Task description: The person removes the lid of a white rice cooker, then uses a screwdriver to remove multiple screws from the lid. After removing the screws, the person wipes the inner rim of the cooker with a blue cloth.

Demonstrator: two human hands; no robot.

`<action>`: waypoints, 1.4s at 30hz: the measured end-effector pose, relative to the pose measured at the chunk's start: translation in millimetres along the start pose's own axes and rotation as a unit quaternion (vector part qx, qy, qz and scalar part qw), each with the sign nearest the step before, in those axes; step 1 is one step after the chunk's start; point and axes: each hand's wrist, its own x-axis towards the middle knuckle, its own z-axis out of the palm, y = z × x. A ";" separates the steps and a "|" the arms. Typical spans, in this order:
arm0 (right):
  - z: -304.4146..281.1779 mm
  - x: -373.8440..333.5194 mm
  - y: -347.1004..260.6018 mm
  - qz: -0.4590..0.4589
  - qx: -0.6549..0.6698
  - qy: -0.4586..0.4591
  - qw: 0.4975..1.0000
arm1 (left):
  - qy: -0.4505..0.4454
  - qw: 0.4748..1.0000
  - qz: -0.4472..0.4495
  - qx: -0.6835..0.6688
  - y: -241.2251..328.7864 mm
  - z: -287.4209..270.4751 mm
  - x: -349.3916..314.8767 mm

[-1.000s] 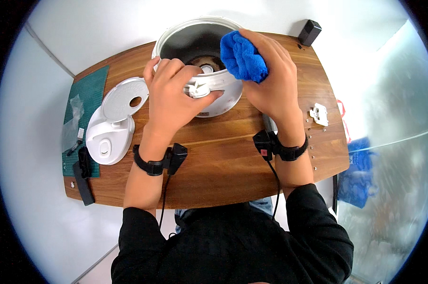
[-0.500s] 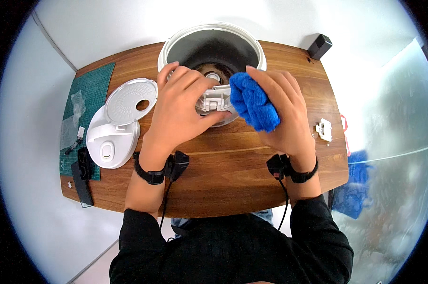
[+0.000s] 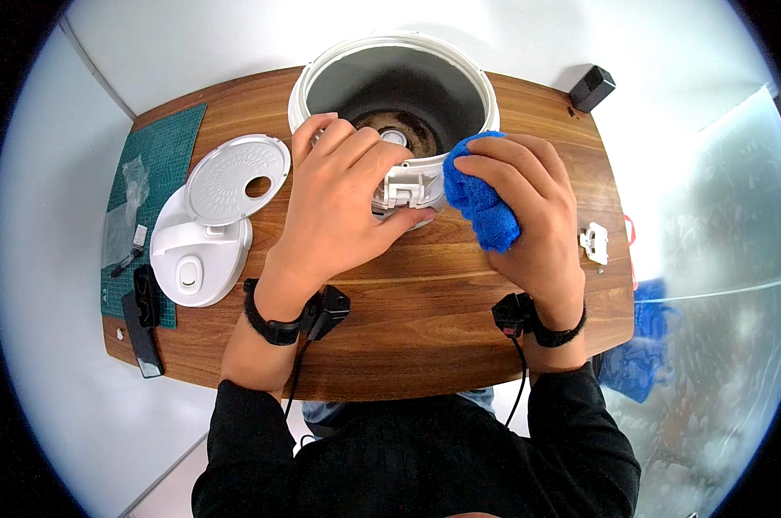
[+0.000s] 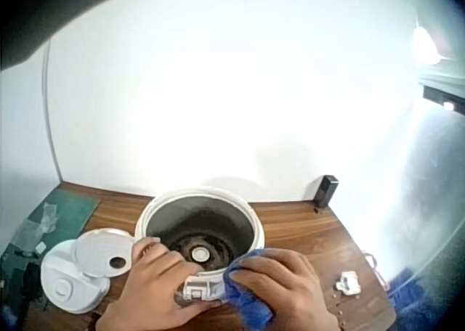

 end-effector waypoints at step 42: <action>-8.5 4.5 0.0 0.138 0.026 -0.034 0.989 | 0.029 0.999 0.000 0.023 9.4 6.5 -0.3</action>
